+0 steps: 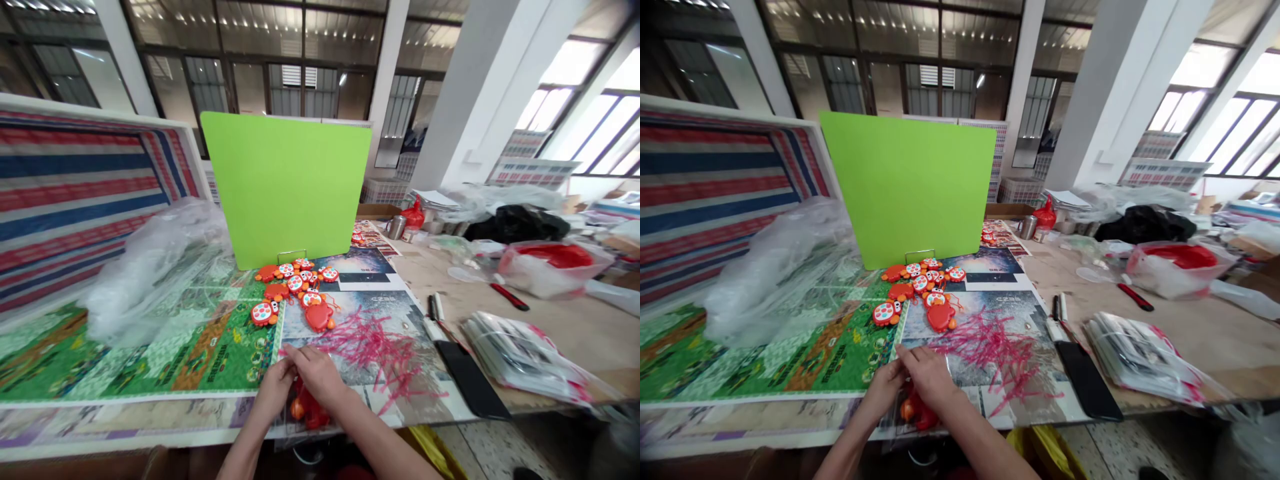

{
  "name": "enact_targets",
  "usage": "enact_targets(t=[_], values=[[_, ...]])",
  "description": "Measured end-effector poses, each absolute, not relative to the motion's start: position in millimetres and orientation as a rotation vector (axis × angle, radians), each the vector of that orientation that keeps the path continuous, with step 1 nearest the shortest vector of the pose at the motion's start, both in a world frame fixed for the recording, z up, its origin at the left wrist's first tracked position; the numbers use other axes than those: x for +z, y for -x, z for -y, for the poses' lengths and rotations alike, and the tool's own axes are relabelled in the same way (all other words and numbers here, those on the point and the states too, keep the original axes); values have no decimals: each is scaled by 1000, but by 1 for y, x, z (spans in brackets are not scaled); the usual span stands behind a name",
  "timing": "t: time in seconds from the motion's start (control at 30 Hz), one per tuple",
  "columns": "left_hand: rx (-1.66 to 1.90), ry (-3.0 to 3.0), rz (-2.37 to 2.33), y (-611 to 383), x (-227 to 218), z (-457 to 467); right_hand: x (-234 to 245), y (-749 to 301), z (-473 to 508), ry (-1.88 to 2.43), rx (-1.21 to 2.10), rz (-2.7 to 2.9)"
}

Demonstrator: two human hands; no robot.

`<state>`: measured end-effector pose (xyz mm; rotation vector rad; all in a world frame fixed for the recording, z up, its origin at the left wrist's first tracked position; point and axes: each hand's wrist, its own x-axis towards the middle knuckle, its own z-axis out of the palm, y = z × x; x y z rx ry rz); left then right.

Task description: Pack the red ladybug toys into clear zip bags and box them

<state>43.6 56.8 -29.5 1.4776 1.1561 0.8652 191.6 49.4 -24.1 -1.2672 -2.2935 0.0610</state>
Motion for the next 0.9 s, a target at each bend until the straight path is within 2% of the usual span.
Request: enact_targets(t=[0.17,0.33,0.63,0.9], values=[[844,-1502,-1075,-49,-30,-55,-21,-194,-54,1365,284,2078],[797,-1219,-1122,-47,-33,-53,-41,-225,-61,1404,475,1609],[811,-833,-1153,-30,-57,-49,-78,-377,-5,1889,220,1390],[790,-796,-1172,-33,-55,-49,-94,-381,32,2013,-134,1643]])
